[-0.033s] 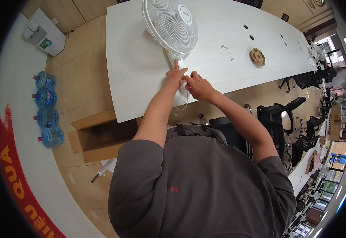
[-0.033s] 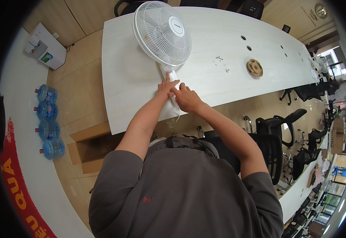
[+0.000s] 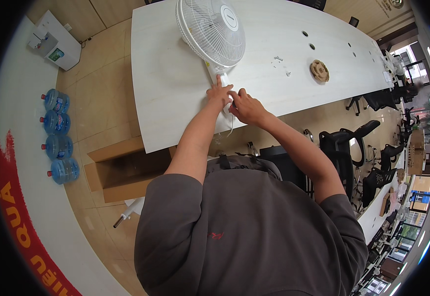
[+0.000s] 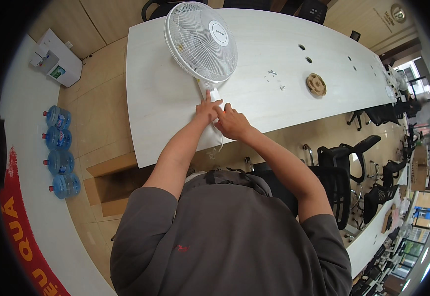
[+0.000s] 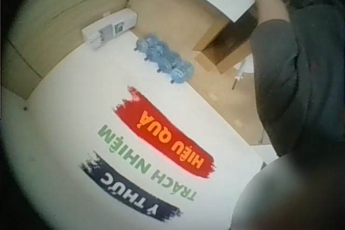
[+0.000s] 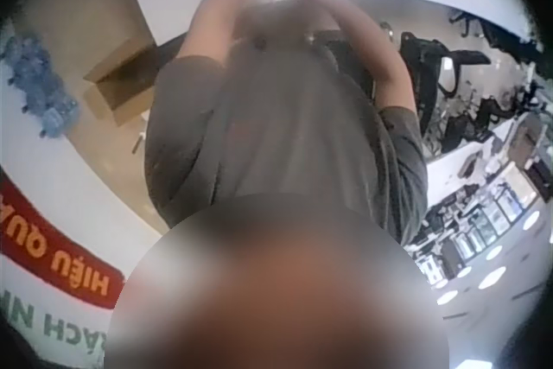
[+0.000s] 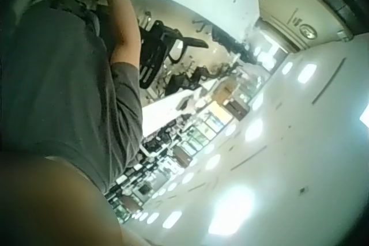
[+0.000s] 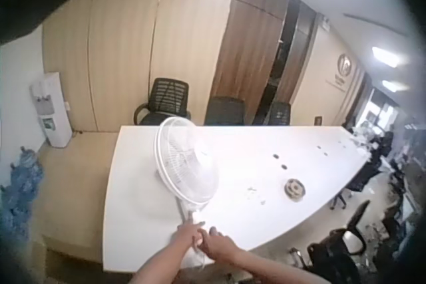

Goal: Using a screwdriver to repair or assemble the base of a white electric fan.

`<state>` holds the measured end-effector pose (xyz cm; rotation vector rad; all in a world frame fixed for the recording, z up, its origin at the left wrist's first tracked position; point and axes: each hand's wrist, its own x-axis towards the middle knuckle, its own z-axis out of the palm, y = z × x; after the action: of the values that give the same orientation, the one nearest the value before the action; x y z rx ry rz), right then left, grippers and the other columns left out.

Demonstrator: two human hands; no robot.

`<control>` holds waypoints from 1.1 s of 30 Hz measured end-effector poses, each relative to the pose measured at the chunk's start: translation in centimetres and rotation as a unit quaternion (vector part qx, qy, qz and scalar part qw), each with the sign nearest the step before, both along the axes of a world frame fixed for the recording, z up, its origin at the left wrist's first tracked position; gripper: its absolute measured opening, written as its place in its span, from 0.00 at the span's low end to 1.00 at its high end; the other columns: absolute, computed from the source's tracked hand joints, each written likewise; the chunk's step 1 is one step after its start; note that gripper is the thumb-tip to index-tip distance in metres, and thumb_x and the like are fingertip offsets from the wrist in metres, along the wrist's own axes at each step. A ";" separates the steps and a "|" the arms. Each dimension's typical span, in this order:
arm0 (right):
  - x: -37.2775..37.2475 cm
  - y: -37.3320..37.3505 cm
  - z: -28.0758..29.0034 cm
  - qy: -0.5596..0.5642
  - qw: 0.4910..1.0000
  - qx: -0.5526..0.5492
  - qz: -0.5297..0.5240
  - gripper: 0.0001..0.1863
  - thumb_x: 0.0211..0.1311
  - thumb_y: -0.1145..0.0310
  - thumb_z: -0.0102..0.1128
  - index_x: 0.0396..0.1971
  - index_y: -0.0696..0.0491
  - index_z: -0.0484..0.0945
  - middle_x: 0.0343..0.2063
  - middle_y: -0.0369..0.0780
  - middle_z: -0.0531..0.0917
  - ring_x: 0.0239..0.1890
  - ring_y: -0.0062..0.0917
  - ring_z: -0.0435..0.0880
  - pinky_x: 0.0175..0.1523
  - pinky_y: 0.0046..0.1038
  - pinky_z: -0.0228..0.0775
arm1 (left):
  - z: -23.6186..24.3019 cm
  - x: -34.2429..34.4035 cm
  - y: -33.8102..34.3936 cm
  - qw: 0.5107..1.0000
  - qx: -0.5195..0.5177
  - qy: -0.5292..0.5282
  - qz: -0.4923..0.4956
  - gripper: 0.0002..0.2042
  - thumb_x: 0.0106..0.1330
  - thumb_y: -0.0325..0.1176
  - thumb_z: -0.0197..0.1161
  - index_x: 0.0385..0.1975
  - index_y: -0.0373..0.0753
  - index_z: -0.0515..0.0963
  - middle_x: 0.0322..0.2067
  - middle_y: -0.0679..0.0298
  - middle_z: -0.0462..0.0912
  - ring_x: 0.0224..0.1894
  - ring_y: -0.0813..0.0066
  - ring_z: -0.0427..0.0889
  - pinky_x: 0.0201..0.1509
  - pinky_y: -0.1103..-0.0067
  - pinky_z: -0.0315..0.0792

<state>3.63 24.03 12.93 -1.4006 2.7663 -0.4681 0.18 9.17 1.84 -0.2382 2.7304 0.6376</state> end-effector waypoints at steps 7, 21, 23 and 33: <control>-0.9 -0.3 0.0 -0.122 0.966 0.187 -0.128 0.21 0.62 0.61 0.58 0.51 0.53 0.67 0.39 0.51 0.74 0.37 0.46 0.82 0.35 0.44 0.77 | -0.1 0.2 0.0 1.000 -0.007 0.001 0.002 0.37 0.51 0.47 0.73 0.64 0.72 0.65 0.74 0.54 0.37 0.66 0.52 0.65 0.61 0.58 0.68; -0.4 0.5 -0.9 0.044 0.998 0.023 0.030 0.14 0.66 0.60 0.52 0.45 0.54 0.72 0.35 0.48 0.77 0.28 0.44 0.82 0.27 0.41 0.73 | -0.5 -0.1 0.3 1.000 -0.007 -0.009 0.018 0.39 0.51 0.48 0.74 0.65 0.73 0.63 0.75 0.56 0.35 0.68 0.52 0.61 0.60 0.57 0.67; -0.7 0.5 -1.3 0.067 0.996 0.006 0.056 0.14 0.66 0.60 0.52 0.45 0.53 0.72 0.33 0.48 0.78 0.26 0.44 0.82 0.26 0.42 0.73 | 0.2 -0.1 0.1 1.000 -0.021 -0.014 -0.001 0.32 0.59 0.41 0.64 0.65 0.73 0.63 0.74 0.55 0.36 0.63 0.54 0.69 0.61 0.60 0.68; -0.5 -0.1 -0.1 0.009 0.992 0.119 -0.031 0.14 0.63 0.62 0.57 0.44 0.53 0.70 0.30 0.46 0.79 0.26 0.42 0.83 0.29 0.42 0.75 | 0.1 0.3 0.1 1.000 -0.023 -0.012 0.002 0.33 0.57 0.45 0.65 0.65 0.73 0.63 0.74 0.54 0.36 0.63 0.54 0.69 0.61 0.59 0.68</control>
<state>3.10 23.98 12.83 -1.2733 2.7737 -0.1186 0.45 9.27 1.93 -0.2599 2.7254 0.5696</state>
